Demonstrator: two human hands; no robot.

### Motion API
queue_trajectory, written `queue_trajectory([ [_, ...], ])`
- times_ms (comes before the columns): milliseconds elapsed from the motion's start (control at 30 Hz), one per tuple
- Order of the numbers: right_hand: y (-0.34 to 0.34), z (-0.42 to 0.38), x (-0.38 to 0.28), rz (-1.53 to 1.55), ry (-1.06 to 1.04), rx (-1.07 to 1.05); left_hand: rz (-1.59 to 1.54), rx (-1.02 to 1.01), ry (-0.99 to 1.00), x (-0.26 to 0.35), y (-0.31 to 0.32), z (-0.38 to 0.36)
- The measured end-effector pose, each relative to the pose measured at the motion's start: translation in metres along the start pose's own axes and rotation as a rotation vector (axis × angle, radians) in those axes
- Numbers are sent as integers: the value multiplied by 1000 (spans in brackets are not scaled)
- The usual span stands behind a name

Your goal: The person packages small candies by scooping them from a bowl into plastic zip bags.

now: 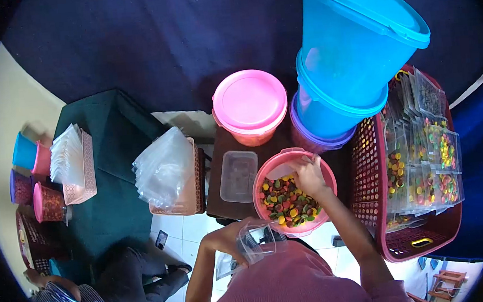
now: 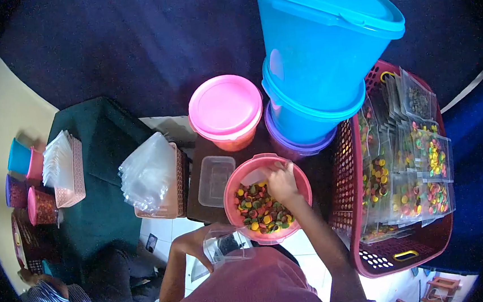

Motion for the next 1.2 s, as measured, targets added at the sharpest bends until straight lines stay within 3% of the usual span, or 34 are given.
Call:
queue_trajectory([
  [300, -5, 2, -7, 150, 45, -69, -76, -59, -37, -7, 0, 4],
  [467, 0, -7, -28, 242, -98, -25, 18, -64, -38, 8, 0, 4],
  [633, -6, -12, -29, 489, -42, -190, 41, -84, -20, -4, 1, 5],
  [700, 5, -20, -36, 541, -84, -354, 19, -88, -34, -2, 3, 4],
  [800, 1, -31, -31, 510, -147, -299, -34, -82, -55, -1, 3, 4],
  [1100, 18, -62, -7, 416, 71, -595, -45, -39, -41, 9, 6, 2],
  [1200, 32, -63, -4, 333, 135, -640, 175, 12, -86, 13, 4, -3],
])
Point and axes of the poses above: each hand's wrist, its own z-axis towards the middle knuckle, its own y-axis out of the palm, x = y × z, the point moved 10 cm from there along z, towards the middle knuckle, and after that the axes turned 8 degrees about -y, right-handed, at the moved point
